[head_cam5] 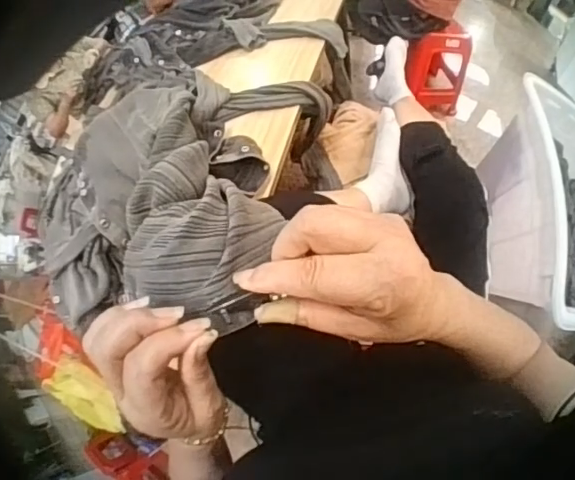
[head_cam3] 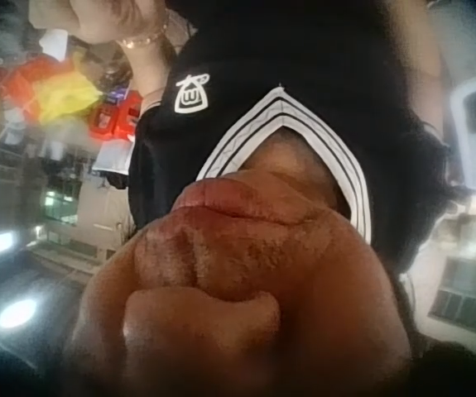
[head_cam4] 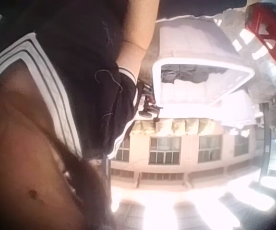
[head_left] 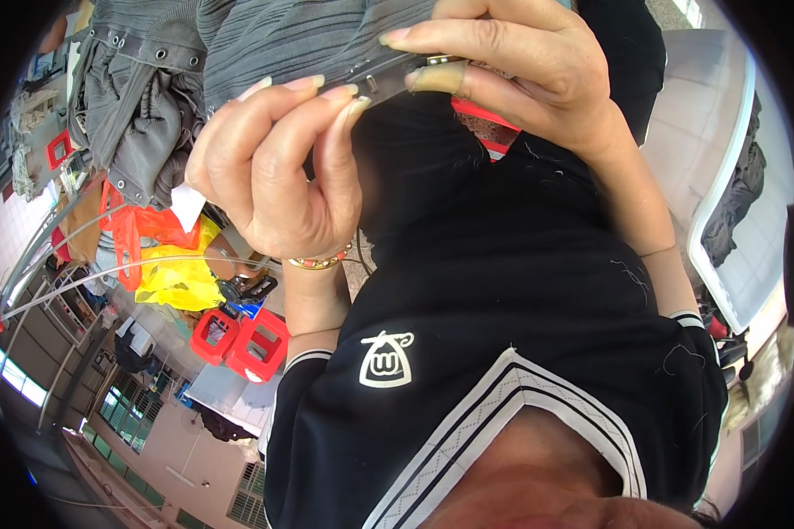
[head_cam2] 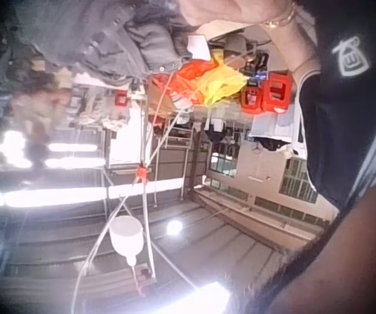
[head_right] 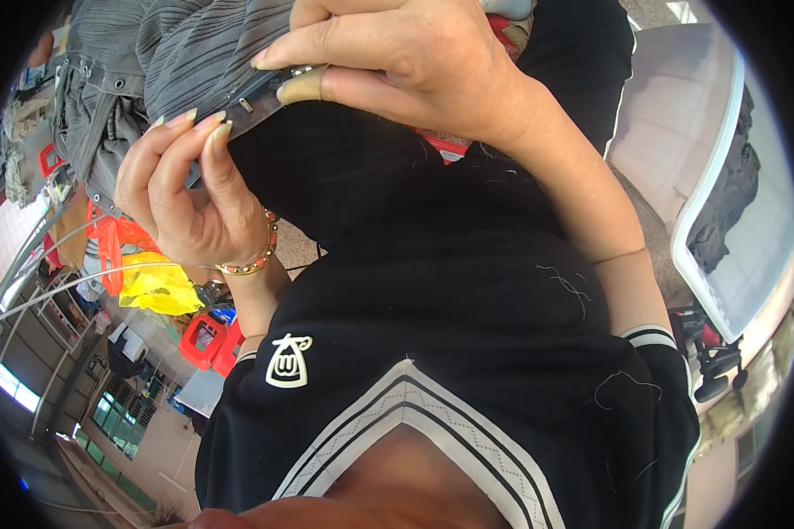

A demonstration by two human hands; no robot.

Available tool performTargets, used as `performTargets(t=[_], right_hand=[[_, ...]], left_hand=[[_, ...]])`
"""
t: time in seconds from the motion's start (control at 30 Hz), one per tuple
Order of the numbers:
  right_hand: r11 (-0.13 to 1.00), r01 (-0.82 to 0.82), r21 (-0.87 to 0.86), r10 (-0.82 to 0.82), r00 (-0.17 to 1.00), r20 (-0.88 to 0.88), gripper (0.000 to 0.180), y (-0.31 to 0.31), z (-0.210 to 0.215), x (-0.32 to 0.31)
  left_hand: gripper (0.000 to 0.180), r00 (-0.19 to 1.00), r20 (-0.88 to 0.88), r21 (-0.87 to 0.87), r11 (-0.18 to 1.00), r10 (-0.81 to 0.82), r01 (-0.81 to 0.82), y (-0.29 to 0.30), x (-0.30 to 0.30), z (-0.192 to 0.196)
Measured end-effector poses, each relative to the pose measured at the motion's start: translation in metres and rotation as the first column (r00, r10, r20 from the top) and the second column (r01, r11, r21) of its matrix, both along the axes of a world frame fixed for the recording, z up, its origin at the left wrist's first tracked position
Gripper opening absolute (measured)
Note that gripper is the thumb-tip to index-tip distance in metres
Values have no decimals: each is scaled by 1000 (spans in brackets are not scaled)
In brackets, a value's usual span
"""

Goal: Trimming threads and removing hooks from fabric garment components.

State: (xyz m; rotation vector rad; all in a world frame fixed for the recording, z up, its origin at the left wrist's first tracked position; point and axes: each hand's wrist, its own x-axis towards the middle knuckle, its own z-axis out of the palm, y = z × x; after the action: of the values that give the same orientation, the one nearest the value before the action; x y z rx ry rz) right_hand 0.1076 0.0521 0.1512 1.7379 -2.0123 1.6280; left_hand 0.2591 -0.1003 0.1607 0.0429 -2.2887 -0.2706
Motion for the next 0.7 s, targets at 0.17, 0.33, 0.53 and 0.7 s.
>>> performTargets(t=[0.17, 0.33, 0.53, 0.7], right_hand=[[999, 11, -31, -11, 1000, 5, 30, -1, -5, -1], [994, 12, -107, 14, 970, 243, 30, 5, -16, -9], [991, 108, -76, -75, 934, 350, 34, 21, -17, -12], [989, 140, -57, -113, 937, 332, 34, 27, -24, -11]], left_hand=[[11, 999, 36, 31, 999, -26, 25, 4, 2, 4], [21, 983, 150, 25, 994, -107, 104, 7, 2, 13], [27, 965, 222, 15, 989, 139, -146, 16, -13, 14], [25, 931, 310, -143, 978, 192, -154, 18, -21, 23]])
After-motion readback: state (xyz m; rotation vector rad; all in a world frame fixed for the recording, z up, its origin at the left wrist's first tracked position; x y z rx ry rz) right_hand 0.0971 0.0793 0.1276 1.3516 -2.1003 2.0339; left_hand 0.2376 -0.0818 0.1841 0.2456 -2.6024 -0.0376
